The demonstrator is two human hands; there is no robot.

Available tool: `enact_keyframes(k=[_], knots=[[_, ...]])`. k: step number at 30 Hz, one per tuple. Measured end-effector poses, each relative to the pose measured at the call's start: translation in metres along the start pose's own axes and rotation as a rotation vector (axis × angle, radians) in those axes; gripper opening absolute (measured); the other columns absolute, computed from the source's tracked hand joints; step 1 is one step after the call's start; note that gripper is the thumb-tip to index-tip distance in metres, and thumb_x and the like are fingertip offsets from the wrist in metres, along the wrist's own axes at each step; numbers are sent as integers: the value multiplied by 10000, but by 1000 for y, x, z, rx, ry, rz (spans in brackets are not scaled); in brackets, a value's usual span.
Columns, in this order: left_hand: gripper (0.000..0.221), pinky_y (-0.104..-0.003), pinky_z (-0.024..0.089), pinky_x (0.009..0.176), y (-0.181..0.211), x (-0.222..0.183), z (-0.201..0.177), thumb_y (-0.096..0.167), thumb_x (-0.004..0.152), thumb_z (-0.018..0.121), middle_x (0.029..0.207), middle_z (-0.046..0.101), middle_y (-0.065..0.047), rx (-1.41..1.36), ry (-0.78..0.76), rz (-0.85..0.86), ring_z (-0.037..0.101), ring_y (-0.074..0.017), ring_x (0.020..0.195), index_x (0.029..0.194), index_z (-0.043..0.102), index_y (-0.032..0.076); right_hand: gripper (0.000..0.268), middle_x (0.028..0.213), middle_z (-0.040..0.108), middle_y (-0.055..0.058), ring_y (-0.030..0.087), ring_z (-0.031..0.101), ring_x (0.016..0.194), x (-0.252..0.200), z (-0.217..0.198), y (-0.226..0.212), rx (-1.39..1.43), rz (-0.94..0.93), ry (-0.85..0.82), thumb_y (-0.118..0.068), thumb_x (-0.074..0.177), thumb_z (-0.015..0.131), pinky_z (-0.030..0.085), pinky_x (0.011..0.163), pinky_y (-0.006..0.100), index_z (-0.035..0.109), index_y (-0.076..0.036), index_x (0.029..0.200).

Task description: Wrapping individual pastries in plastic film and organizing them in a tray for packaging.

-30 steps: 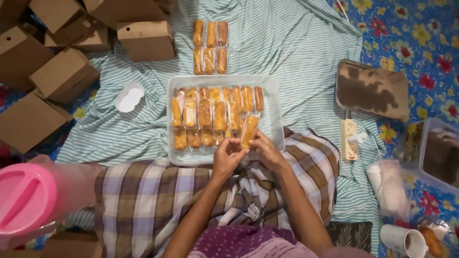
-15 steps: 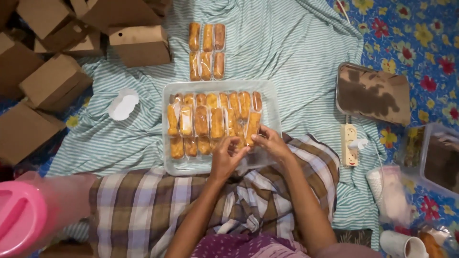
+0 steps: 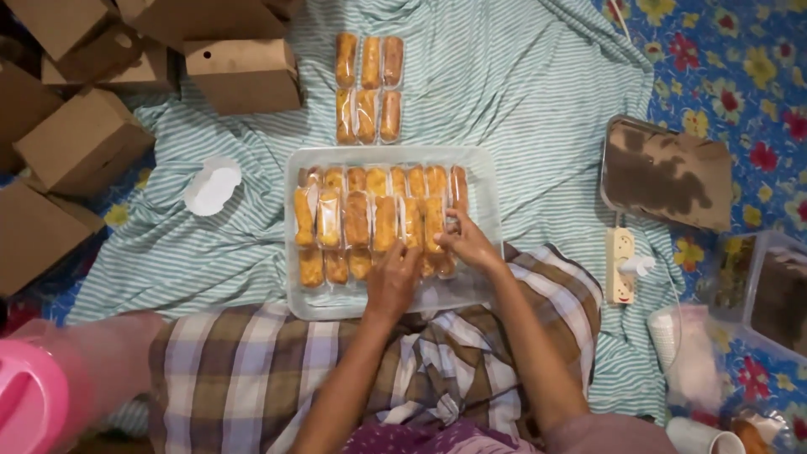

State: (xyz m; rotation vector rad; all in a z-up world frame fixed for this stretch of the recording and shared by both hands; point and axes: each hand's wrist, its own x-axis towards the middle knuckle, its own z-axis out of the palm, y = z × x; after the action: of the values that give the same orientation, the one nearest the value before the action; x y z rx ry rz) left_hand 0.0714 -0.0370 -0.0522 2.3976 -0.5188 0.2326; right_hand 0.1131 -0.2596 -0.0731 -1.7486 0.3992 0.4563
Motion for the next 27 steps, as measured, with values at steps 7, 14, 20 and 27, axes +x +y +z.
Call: enact_keyframes(k=[7, 14, 20, 27], knots=[[97, -378, 587, 591, -1, 4, 7, 270, 897, 701, 867, 564, -2, 30, 36, -51, 703, -274, 731, 924, 622, 221, 779, 984, 559, 116, 213, 648, 819, 5, 2, 6, -17, 17, 34, -169, 826, 805, 578, 675, 324, 419, -25, 1488], [133, -442, 588, 572, -3, 2, 8, 298, 935, 665, 886, 560, -34, -8, 16, -119, 707, -334, 695, 920, 599, 183, 726, 1002, 540, 103, 224, 658, 842, -12, 10, -31, -70, -15, 36, -144, 848, 782, 588, 704, 341, 446, -14, 1477], [189, -439, 603, 549, -4, 0, 14, 380, 948, 657, 886, 550, 1, 52, 33, -164, 713, -317, 679, 897, 585, 213, 711, 1032, 593, 125, 242, 680, 893, -23, 17, -50, -180, 37, 102, -152, 817, 818, 599, 724, 360, 520, -71, 1457], [200, -439, 612, 549, -8, -3, 18, 383, 940, 667, 869, 545, 16, 38, 12, -176, 718, -306, 698, 879, 579, 214, 761, 1053, 679, 132, 253, 746, 918, -14, 18, -39, -206, 103, 164, -182, 777, 846, 640, 683, 349, 499, -151, 1454]])
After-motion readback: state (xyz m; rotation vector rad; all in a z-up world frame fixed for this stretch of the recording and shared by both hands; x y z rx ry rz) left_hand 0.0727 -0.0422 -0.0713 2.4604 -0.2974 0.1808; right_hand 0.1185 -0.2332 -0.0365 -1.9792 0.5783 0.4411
